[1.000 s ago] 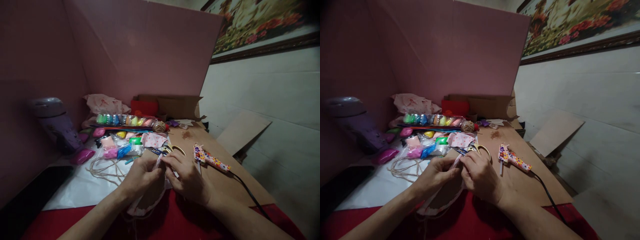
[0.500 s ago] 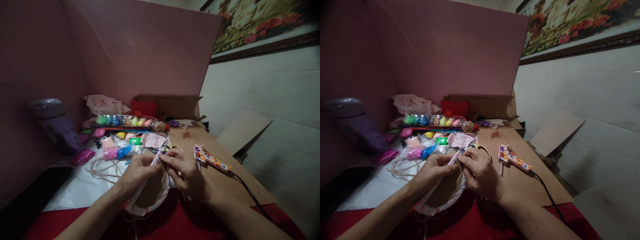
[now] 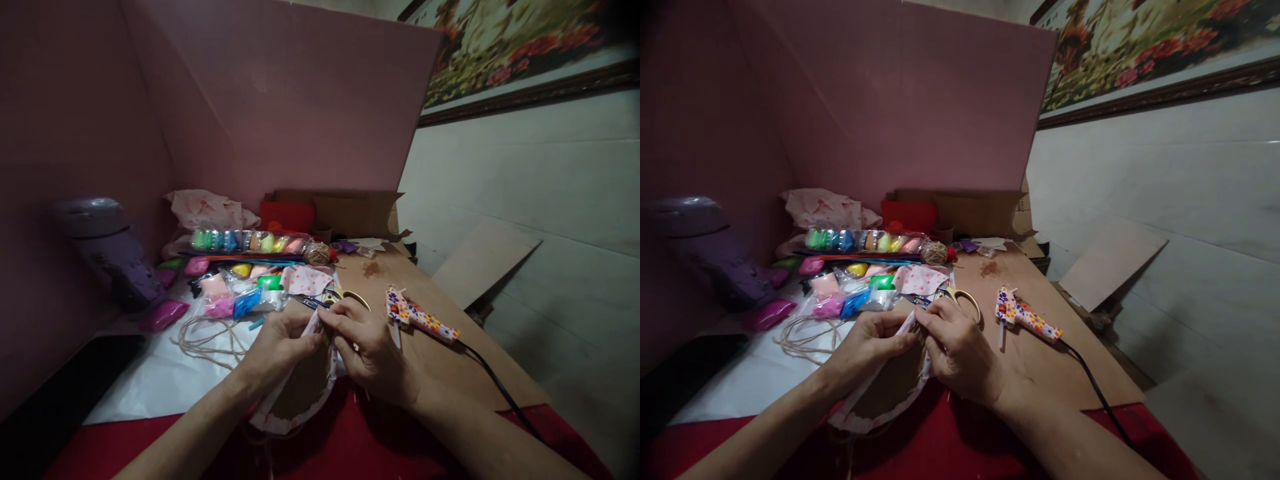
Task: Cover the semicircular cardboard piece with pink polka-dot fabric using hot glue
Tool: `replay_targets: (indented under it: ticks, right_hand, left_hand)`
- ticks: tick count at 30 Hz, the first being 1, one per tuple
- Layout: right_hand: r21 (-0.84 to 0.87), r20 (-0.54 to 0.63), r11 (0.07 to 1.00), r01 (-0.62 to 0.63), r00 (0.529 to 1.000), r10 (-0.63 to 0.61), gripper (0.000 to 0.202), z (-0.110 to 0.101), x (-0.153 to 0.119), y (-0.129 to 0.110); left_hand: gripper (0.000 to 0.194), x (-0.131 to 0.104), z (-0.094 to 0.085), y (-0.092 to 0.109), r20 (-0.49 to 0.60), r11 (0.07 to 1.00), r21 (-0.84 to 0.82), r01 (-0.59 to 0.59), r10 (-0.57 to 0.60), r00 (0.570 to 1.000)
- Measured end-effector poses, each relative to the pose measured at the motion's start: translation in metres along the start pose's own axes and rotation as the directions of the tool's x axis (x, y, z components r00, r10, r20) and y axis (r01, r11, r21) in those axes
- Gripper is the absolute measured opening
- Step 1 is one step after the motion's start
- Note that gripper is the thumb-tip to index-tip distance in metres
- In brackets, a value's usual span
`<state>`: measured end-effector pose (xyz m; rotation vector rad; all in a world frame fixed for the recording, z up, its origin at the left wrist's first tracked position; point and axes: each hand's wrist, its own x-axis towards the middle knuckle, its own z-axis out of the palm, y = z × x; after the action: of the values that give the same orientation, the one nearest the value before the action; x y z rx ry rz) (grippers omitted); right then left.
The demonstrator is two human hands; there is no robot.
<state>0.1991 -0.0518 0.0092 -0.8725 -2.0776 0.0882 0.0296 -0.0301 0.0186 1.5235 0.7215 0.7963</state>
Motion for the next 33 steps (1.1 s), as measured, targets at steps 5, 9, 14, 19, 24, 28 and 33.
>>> replay_targets:
  ticks: [5, 9, 14, 19, 24, 28, 33]
  right_hand:
    - [0.0, -0.055, 1.0, -0.001, 0.998, 0.001, 0.04, -0.004, -0.003, -0.003]
    - [0.081, -0.299, 0.997, 0.0, 0.954, 0.024, 0.032, -0.01, -0.004, -0.006]
    - [0.102, -0.198, 0.972, -0.213, 0.953, 0.23, 0.009, -0.008, 0.003, -0.007]
    - [0.054, -0.143, 0.965, -0.256, 0.955, 0.261, 0.005, -0.004, 0.005, -0.009]
    - [-0.014, -0.148, 0.962, -0.271, 0.952, 0.266, 0.002, -0.001, 0.005, -0.008]
    - [-0.044, -0.163, 0.96, -0.277, 0.95, 0.267, 0.005, 0.001, 0.005, -0.008]
    - [-0.045, -0.159, 0.96, -0.277, 0.95, 0.267, 0.01, 0.003, 0.004, -0.007]
  left_hand:
    - [0.02, 0.001, -0.001, -0.001, 0.002, 0.995, -0.093, 0.026, -0.026, 1.0]
    - [0.02, 0.001, -0.001, 0.003, -0.031, 0.985, -0.172, 0.034, -0.04, 0.999]
    - [0.021, 0.001, -0.001, 0.006, -0.074, 0.978, -0.208, 0.017, -0.033, 0.997]
    - [0.019, 0.002, -0.001, 0.004, -0.129, 0.992, -0.126, 0.003, -0.02, 0.991]
    - [0.015, 0.002, 0.001, 0.001, -0.147, 0.998, -0.045, -0.046, 0.039, 0.988]
    - [0.013, 0.0, 0.003, 0.002, -0.147, 0.998, -0.039, -0.046, 0.04, 0.988]
    - [0.015, 0.0, 0.004, 0.004, -0.14, 0.998, -0.03, -0.052, 0.048, 0.989]
